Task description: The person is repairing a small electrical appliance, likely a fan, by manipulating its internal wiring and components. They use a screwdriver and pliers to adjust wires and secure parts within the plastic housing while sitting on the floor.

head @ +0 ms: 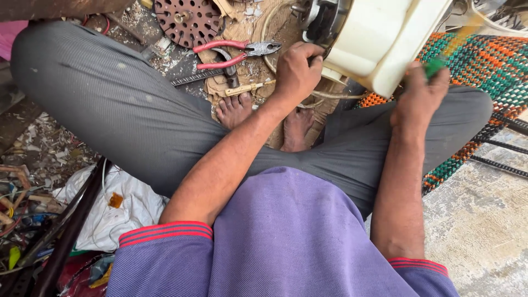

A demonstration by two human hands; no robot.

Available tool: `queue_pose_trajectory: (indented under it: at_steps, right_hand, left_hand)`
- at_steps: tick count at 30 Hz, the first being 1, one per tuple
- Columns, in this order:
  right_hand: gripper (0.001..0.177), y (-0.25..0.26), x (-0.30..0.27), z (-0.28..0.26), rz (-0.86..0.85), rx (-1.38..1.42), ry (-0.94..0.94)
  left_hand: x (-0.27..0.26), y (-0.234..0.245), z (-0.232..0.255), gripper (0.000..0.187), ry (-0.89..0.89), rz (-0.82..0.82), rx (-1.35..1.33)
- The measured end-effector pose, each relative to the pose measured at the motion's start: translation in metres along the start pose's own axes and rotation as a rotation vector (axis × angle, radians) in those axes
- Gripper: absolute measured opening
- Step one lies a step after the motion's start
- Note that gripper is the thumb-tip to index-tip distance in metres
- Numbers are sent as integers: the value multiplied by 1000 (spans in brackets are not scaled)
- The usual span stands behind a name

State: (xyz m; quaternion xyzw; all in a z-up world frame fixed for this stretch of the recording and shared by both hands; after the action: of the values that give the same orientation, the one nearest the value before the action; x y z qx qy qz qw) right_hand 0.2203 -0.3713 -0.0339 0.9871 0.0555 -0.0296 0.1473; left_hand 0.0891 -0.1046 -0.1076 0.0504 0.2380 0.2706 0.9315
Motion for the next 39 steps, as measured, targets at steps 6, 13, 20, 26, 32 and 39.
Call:
queue_pose_trajectory:
  at_steps: [6, 13, 20, 26, 32, 39]
  right_hand:
    - [10, 12, -9, -1, -40, -169, -424]
    - [8, -53, -167, -20, 132, 373, -890]
    - [32, -120, -184, -32, -475, 543, -1331]
    - [24, -10, -43, -77, -618, -537, -434]
    - [30, -17, 35, 39, -445, 150, -565]
    - [47, -68, 45, 88, -701, 492, -677]
  left_hand:
    - [6, 2, 11, 12, -48, -19, 60]
    - [19, -11, -11, 14, 101, -128, -7]
    - [26, -12, -23, 9, 113, -233, -104]
    - [23, -1, -12, 14, 12, -127, -16]
    - [15, 0, -7, 13, 123, -116, 8]
    - [9, 7, 13, 9, -50, -23, 67]
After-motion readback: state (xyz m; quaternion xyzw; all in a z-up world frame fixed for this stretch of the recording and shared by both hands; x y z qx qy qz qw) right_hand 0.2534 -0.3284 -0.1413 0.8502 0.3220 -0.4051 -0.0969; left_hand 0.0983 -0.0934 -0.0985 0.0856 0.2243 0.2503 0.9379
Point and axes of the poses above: each hand's wrist, its own x-axis towards the middle knuckle, its own y-axis out of the back of the hand, z = x × y, the point moved 7 cm from there along x, towards the middle knuckle, and after that the axes turned 8 degrees about y, right-handed, at the moved point
